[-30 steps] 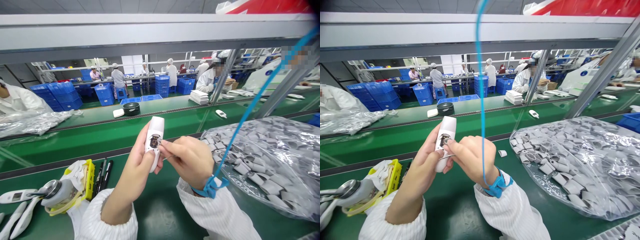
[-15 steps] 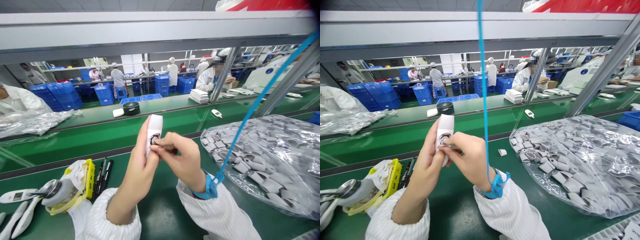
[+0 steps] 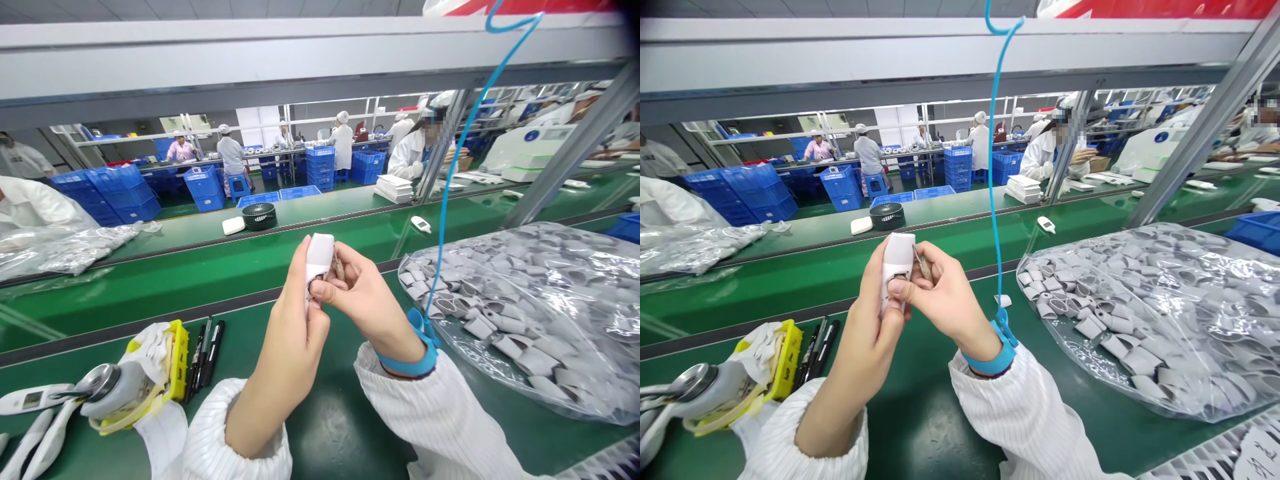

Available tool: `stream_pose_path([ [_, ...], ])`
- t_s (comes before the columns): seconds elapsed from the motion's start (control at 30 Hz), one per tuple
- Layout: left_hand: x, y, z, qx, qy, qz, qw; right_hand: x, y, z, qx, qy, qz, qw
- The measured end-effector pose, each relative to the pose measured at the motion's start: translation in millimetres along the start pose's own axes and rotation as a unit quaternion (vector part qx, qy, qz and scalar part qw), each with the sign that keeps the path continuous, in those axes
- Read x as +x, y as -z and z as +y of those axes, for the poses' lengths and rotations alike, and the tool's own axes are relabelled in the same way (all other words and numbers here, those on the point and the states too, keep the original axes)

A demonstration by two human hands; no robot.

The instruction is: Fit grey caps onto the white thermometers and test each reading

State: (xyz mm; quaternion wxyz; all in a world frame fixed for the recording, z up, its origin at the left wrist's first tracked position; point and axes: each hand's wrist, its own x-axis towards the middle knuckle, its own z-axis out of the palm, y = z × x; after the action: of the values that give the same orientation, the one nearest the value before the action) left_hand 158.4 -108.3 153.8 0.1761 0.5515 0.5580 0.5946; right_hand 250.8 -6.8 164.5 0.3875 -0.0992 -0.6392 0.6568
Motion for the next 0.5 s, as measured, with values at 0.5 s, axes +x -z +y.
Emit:
stream_pose_path([
  [0.5, 18, 24.0, -8, -0.268, 0.057, 0.028, 0.961, 5, 163, 6, -0.468, 0.107, 0.182, 0.858],
])
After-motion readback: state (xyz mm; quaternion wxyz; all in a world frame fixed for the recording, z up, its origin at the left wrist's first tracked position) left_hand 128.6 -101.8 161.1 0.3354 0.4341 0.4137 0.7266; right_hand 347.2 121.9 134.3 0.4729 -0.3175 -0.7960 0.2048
